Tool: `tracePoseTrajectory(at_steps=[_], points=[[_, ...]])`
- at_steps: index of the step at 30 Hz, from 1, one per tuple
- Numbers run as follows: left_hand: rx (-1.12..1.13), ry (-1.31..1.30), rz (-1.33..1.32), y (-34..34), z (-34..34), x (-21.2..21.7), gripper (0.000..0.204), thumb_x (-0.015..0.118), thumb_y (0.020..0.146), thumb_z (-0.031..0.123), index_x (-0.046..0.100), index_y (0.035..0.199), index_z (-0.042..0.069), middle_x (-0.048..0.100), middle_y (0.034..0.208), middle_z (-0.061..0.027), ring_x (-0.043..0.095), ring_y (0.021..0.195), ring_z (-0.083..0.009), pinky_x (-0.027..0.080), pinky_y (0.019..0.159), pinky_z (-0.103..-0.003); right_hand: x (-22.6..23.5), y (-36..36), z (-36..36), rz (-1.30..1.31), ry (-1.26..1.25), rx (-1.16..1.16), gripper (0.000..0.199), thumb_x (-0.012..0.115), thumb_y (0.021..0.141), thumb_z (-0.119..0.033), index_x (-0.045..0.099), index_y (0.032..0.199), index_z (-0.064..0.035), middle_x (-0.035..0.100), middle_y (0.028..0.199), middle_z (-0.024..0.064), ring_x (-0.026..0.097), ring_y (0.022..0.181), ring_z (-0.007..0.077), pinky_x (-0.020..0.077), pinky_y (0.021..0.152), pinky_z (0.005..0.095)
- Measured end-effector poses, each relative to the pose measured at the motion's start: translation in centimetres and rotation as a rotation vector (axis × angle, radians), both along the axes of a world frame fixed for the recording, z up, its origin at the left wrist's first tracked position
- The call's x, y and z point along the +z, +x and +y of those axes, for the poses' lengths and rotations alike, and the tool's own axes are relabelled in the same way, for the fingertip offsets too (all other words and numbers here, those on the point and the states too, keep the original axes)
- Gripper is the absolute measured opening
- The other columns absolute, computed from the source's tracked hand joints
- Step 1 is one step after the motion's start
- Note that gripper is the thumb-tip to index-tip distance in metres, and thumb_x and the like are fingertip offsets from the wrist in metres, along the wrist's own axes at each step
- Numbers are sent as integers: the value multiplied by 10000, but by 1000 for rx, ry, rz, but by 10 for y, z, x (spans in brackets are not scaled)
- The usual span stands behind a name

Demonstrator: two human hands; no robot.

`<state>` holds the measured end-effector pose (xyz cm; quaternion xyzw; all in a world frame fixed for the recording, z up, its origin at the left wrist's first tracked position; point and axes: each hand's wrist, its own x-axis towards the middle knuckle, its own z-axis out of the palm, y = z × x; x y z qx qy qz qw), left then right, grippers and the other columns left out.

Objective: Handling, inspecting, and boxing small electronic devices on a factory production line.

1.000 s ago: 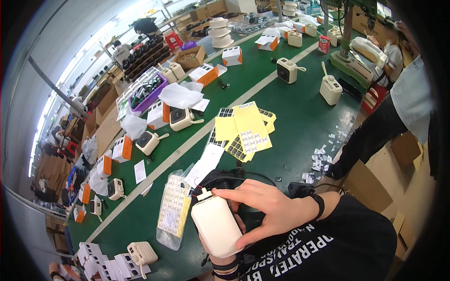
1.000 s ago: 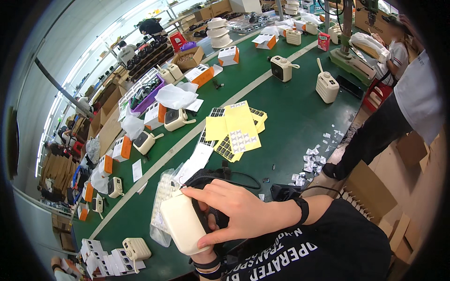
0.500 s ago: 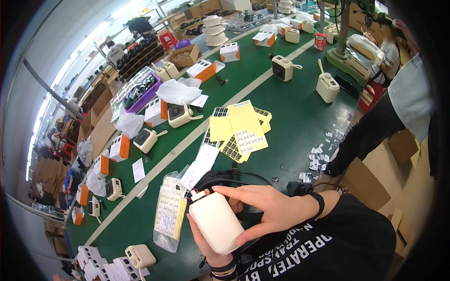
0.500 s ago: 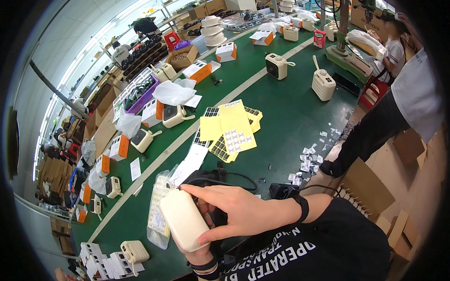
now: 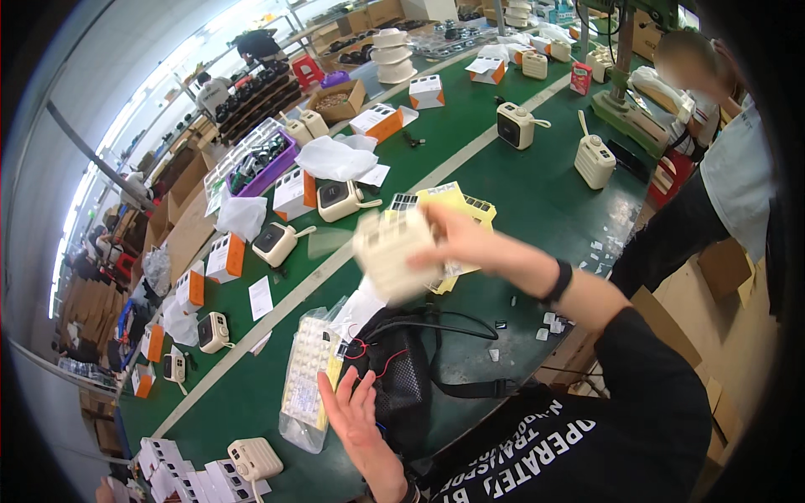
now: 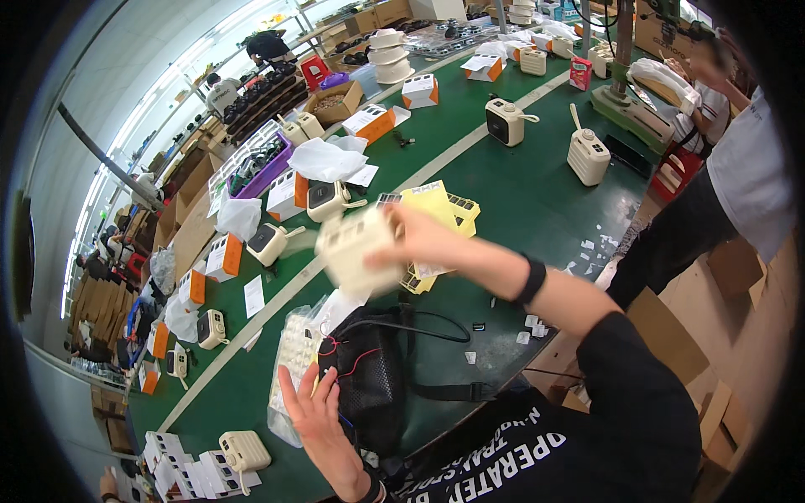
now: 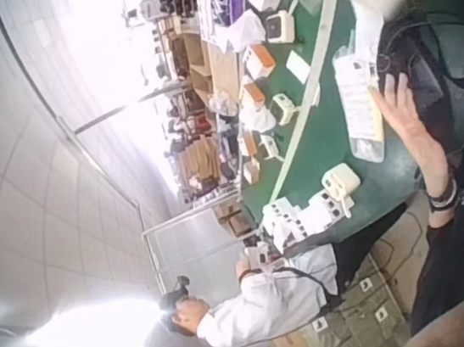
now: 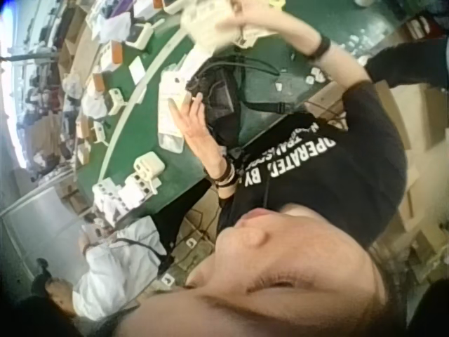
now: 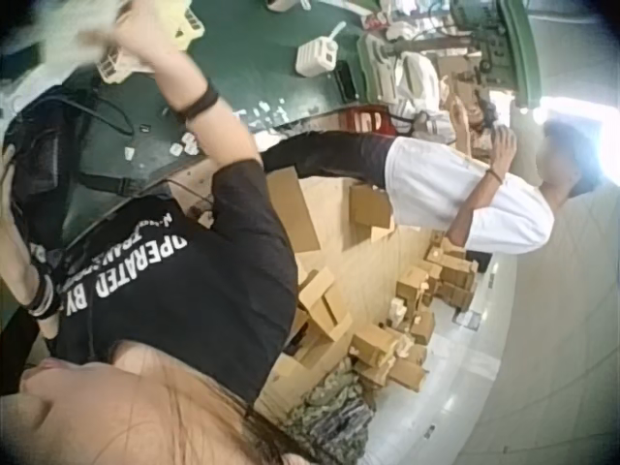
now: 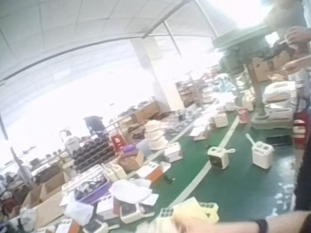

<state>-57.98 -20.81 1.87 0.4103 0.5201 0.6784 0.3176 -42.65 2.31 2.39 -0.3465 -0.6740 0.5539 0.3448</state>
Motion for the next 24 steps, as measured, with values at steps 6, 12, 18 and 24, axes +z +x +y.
tracePoseTrajectory(at_steps=[6,12,18,24], points=[[64,1,-109,-10,-19,15,745,475,846,465,212,1348,-19,394,1235,-206,459,1101,-322,352,941,-388,-46,-33,169,-366,394,-650,722,764,597,-226,389,1161,25,549,1047,197,568,956,304,463,815,358],[203,-43,-47,-45,-45,-4,573,318,944,367,218,1352,-23,378,1255,-228,472,1096,-333,358,965,-407,-90,-51,222,-732,708,-1170,733,741,641,-167,322,1219,-1,406,1204,228,433,1100,378,395,917,384],[315,-54,-187,-69,-53,-24,503,341,938,305,307,1312,-29,387,1253,-227,496,1059,-329,379,936,-423,-78,-116,219,-478,870,-122,721,752,634,-271,396,1218,-40,443,1198,165,409,1110,342,359,936,431],[346,-35,-293,-85,-60,-44,492,339,944,302,327,1297,-40,390,1260,-212,517,1016,-326,380,923,-410,-78,-162,224,-945,724,-61,1082,812,454,-441,297,1319,-44,393,1261,176,333,1211,349,310,954,529]])
